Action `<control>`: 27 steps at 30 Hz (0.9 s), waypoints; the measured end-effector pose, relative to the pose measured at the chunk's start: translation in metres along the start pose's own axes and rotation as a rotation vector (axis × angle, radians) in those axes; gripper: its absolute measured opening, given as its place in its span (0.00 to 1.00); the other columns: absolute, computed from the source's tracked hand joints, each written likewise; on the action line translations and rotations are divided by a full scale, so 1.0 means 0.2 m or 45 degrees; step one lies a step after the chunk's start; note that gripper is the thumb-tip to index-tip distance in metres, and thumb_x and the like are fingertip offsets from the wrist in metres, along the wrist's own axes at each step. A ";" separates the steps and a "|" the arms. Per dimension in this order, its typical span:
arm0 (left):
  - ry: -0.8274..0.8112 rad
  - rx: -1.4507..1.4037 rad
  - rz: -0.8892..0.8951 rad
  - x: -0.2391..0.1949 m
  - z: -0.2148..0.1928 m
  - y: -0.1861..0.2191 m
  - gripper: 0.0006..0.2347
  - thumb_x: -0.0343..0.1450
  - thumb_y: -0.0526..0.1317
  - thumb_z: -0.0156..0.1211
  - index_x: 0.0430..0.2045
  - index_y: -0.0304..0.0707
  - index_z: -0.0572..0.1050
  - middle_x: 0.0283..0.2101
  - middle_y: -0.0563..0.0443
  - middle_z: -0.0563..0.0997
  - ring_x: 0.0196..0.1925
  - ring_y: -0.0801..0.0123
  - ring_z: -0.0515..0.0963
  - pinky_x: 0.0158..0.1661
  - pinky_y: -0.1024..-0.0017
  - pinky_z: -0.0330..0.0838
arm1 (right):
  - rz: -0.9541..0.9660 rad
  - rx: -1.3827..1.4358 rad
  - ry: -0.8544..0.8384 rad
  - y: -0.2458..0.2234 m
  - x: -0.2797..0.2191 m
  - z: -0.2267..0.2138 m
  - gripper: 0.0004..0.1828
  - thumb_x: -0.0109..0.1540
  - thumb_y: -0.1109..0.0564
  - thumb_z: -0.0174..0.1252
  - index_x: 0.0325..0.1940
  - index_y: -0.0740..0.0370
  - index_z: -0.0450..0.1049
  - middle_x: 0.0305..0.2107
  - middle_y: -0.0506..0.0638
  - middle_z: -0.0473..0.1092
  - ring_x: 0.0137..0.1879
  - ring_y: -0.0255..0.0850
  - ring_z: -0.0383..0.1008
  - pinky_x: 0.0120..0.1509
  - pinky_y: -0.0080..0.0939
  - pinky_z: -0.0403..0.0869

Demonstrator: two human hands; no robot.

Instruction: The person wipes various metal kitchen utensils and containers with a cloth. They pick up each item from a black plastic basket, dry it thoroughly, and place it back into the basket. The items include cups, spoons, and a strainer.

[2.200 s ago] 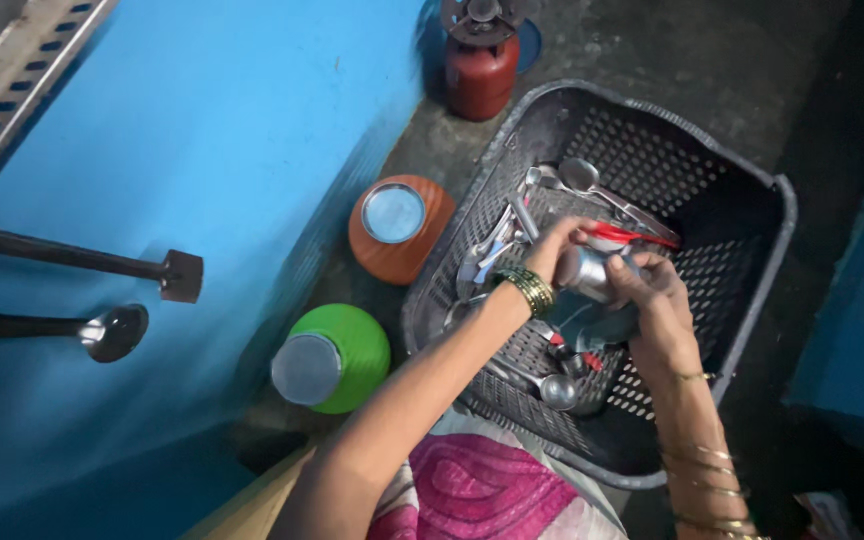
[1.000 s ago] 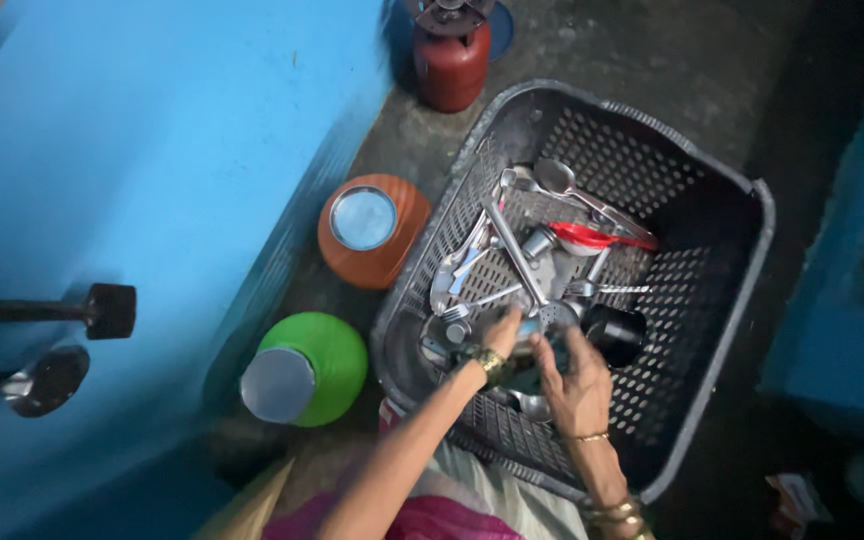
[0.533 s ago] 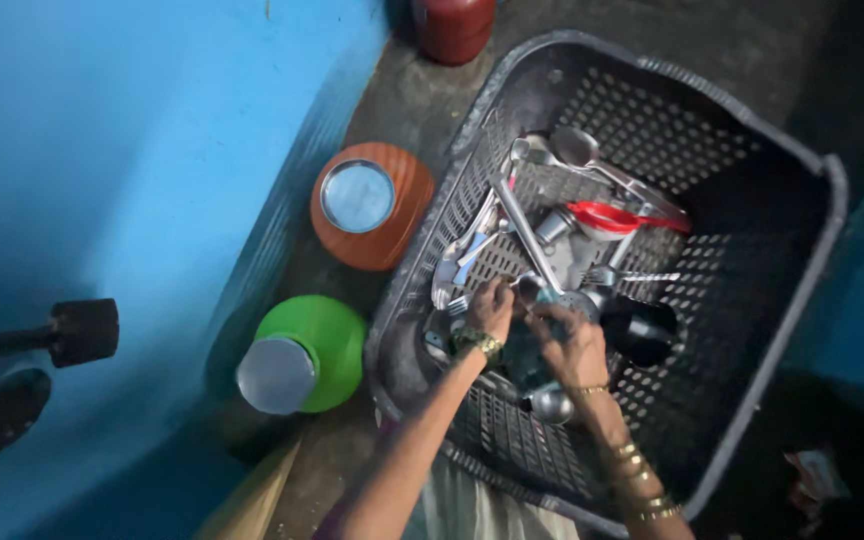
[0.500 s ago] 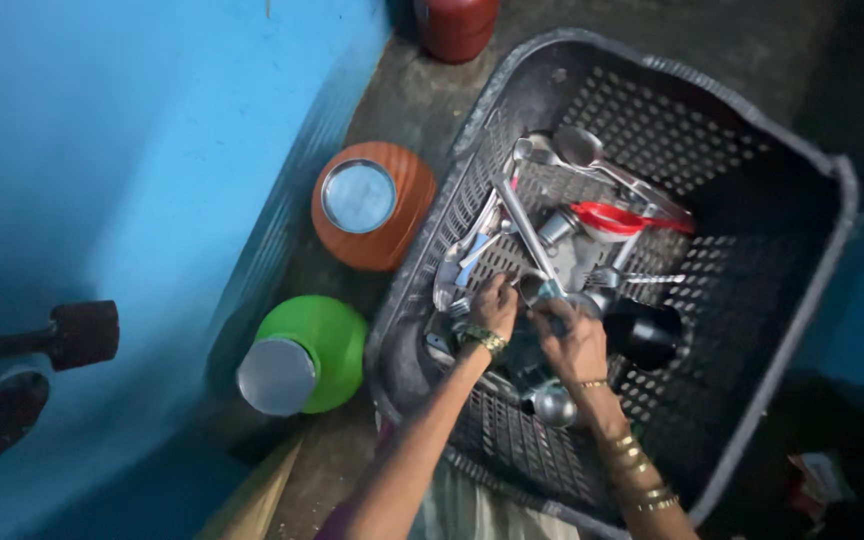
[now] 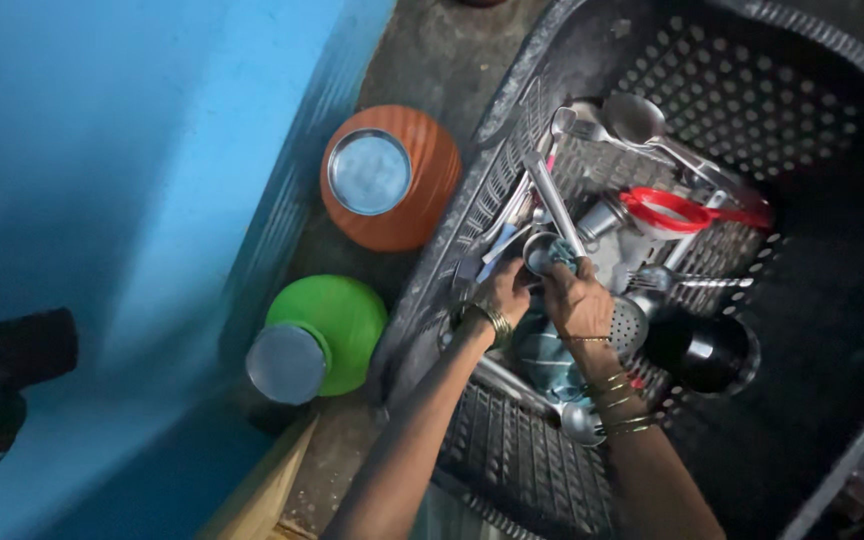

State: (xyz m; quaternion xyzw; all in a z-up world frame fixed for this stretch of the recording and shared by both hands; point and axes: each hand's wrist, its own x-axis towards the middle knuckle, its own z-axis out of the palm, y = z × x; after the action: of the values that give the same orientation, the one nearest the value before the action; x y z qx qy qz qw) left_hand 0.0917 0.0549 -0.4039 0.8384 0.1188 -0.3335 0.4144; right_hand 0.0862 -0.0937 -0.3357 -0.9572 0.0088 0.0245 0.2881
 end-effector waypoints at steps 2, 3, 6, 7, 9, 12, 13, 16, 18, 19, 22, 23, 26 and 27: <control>0.056 0.242 0.142 -0.12 -0.05 0.04 0.27 0.65 0.42 0.59 0.63 0.41 0.67 0.67 0.35 0.65 0.66 0.41 0.65 0.63 0.55 0.62 | 0.007 -0.013 -0.022 0.00 0.01 -0.01 0.09 0.61 0.52 0.62 0.46 0.47 0.79 0.44 0.60 0.72 0.37 0.63 0.77 0.39 0.60 0.74; 0.081 0.363 0.216 -0.16 -0.07 0.06 0.28 0.64 0.42 0.63 0.61 0.40 0.67 0.67 0.34 0.63 0.67 0.39 0.62 0.62 0.53 0.60 | 0.003 0.007 -0.047 0.00 0.02 -0.02 0.12 0.60 0.53 0.62 0.49 0.46 0.78 0.45 0.60 0.72 0.37 0.63 0.77 0.40 0.60 0.75; -0.142 0.988 0.266 -0.23 -0.05 0.02 0.31 0.59 0.42 0.69 0.58 0.38 0.69 0.60 0.40 0.68 0.63 0.49 0.68 0.61 0.61 0.66 | 0.032 0.038 -0.093 -0.04 0.01 -0.06 0.21 0.60 0.57 0.60 0.58 0.46 0.75 0.47 0.63 0.71 0.38 0.64 0.76 0.40 0.60 0.75; -0.074 1.033 0.259 -0.22 -0.01 -0.01 0.26 0.62 0.41 0.66 0.57 0.41 0.71 0.59 0.41 0.68 0.62 0.50 0.68 0.58 0.57 0.68 | 0.066 0.029 -0.074 -0.07 -0.01 -0.07 0.24 0.60 0.58 0.59 0.61 0.47 0.73 0.49 0.64 0.70 0.38 0.64 0.76 0.39 0.60 0.75; 0.064 1.126 0.241 -0.23 0.13 -0.13 0.17 0.68 0.39 0.60 0.53 0.47 0.73 0.58 0.45 0.68 0.60 0.51 0.68 0.52 0.50 0.71 | 0.073 0.079 0.000 -0.10 -0.05 -0.08 0.28 0.59 0.60 0.58 0.65 0.52 0.68 0.49 0.67 0.70 0.39 0.66 0.76 0.40 0.60 0.75; 0.206 1.138 0.320 -0.16 0.29 -0.36 0.12 0.73 0.39 0.54 0.52 0.49 0.74 0.61 0.43 0.66 0.59 0.44 0.68 0.42 0.47 0.75 | 0.176 0.264 0.031 -0.10 -0.17 -0.07 0.35 0.59 0.58 0.60 0.70 0.60 0.59 0.44 0.70 0.70 0.42 0.68 0.75 0.43 0.60 0.74; 0.121 1.147 0.291 -0.14 0.33 -0.42 0.12 0.72 0.39 0.54 0.51 0.49 0.74 0.62 0.43 0.65 0.60 0.43 0.67 0.42 0.49 0.75 | 0.328 0.346 -0.046 -0.09 -0.23 -0.04 0.36 0.60 0.57 0.60 0.71 0.61 0.56 0.40 0.69 0.71 0.42 0.67 0.75 0.44 0.60 0.73; -0.025 1.206 0.256 -0.12 0.35 -0.52 0.13 0.70 0.38 0.55 0.50 0.48 0.75 0.62 0.42 0.65 0.59 0.40 0.68 0.43 0.53 0.77 | 0.365 0.304 -0.236 0.01 -0.41 0.03 0.36 0.54 0.58 0.62 0.64 0.63 0.58 0.39 0.69 0.72 0.45 0.68 0.74 0.47 0.61 0.72; 0.029 1.278 0.319 -0.14 0.33 -0.50 0.15 0.71 0.37 0.56 0.53 0.45 0.73 0.60 0.40 0.66 0.56 0.39 0.71 0.43 0.52 0.77 | 0.309 0.234 -0.339 0.08 -0.46 0.10 0.34 0.51 0.58 0.64 0.59 0.62 0.62 0.42 0.69 0.72 0.47 0.68 0.73 0.49 0.60 0.73; 0.023 1.220 0.302 -0.15 0.30 -0.46 0.18 0.68 0.37 0.59 0.54 0.44 0.72 0.60 0.41 0.66 0.56 0.39 0.72 0.44 0.51 0.76 | 0.311 0.227 -0.388 0.11 -0.48 0.13 0.32 0.52 0.56 0.64 0.58 0.61 0.63 0.43 0.67 0.73 0.48 0.67 0.74 0.51 0.60 0.73; -0.006 1.022 0.240 -0.21 0.19 -0.30 0.23 0.63 0.38 0.64 0.55 0.39 0.71 0.58 0.41 0.66 0.56 0.39 0.72 0.46 0.47 0.74 | 0.219 0.312 -0.325 0.18 -0.52 0.13 0.31 0.52 0.55 0.65 0.57 0.62 0.65 0.44 0.66 0.73 0.49 0.66 0.74 0.52 0.58 0.73; -0.019 0.940 0.219 -0.25 0.14 -0.24 0.24 0.63 0.40 0.66 0.54 0.37 0.70 0.58 0.39 0.66 0.56 0.37 0.72 0.46 0.45 0.73 | 0.170 0.356 -0.265 0.19 -0.51 0.12 0.31 0.51 0.55 0.65 0.56 0.63 0.65 0.44 0.66 0.73 0.49 0.66 0.74 0.52 0.57 0.73; 0.065 0.731 0.198 -0.32 0.05 -0.14 0.24 0.64 0.46 0.67 0.52 0.36 0.71 0.56 0.35 0.69 0.57 0.40 0.73 0.52 0.45 0.69 | 0.306 0.325 -0.145 0.21 -0.52 0.03 0.25 0.54 0.53 0.67 0.52 0.63 0.72 0.44 0.66 0.72 0.49 0.64 0.74 0.53 0.55 0.73; 0.113 0.668 0.199 -0.32 0.05 -0.14 0.23 0.65 0.47 0.66 0.52 0.36 0.72 0.55 0.34 0.71 0.57 0.42 0.73 0.54 0.45 0.69 | 0.331 0.327 -0.080 0.23 -0.53 -0.01 0.24 0.54 0.53 0.67 0.51 0.63 0.73 0.44 0.65 0.72 0.49 0.62 0.74 0.53 0.54 0.73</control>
State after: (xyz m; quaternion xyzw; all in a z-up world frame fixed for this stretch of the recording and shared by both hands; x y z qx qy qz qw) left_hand 0.0258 0.0704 -0.3824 0.9375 -0.0185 -0.2828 0.2020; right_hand -0.0219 -0.1319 -0.3541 -0.9022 0.1265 0.0900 0.4024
